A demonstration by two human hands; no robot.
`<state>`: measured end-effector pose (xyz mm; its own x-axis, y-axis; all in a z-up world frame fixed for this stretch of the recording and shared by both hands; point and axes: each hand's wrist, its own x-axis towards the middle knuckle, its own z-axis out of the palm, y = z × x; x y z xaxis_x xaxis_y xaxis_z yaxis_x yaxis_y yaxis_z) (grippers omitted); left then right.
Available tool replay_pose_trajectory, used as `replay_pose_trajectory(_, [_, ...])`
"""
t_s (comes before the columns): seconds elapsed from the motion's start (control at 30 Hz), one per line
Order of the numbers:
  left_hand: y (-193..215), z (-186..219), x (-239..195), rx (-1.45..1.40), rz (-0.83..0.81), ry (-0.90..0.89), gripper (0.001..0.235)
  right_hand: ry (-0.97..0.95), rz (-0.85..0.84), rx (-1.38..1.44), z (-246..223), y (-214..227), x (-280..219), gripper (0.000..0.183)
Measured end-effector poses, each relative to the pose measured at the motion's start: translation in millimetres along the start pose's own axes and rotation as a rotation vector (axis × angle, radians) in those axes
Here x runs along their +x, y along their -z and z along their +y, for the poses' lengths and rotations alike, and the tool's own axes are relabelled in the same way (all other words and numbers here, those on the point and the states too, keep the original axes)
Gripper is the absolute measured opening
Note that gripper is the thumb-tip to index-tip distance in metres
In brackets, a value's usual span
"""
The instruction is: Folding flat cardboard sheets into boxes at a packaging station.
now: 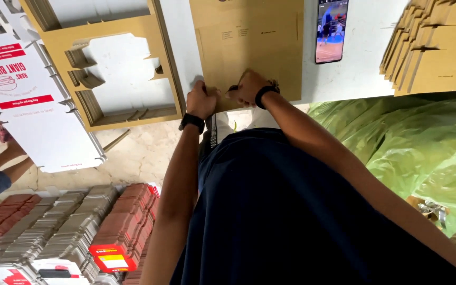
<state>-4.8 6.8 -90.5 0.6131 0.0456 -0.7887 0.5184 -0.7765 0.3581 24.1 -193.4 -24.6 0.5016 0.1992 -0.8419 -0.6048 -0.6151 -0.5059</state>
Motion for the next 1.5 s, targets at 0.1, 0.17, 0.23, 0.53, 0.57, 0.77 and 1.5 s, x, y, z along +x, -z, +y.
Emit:
replay_pose_trajectory(0.1, [-11.8, -7.7, 11.5, -0.004, 0.031, 0.051, 0.051, -0.083, -0.067, 0.072, -13.6, 10.3, 0.6, 0.029])
replay_pose_trajectory(0.17, [-15.4, -7.1, 17.6, 0.039, 0.035, 0.099, 0.048, -0.086, -0.051, -0.041, -18.2, 12.4, 6.7, 0.034])
replay_pose_trajectory(0.23, [-1.5, 13.2, -2.9, 0.028, 0.028, 0.101, 0.046, -0.145, -0.021, -0.024, -25.0, 10.9, 3.5, 0.028])
replay_pose_trajectory(0.53, [-3.7, 31.0, -1.5, 0.018, 0.016, 0.146, 0.04, -0.302, -0.046, -0.007, -42.4, 26.5, 2.9, 0.032])
replay_pose_trajectory(0.57, [-4.4, 31.3, -3.8, -0.012, 0.001, 0.166, 0.042, -0.295, -0.065, -0.112, -40.8, 24.1, 5.1, 0.036])
replay_pose_trajectory(0.77, [-23.0, 18.4, 14.0, 0.005, -0.046, 0.19, 0.076, -0.289, -0.041, -0.216, 0.2, 6.1, 42.5, 0.039])
replay_pose_trajectory(1.5, [12.9, 51.2, -6.1, 0.04, -0.138, 0.078, 0.046, -0.506, -0.118, -0.08, -55.8, 32.9, 25.4, 0.023])
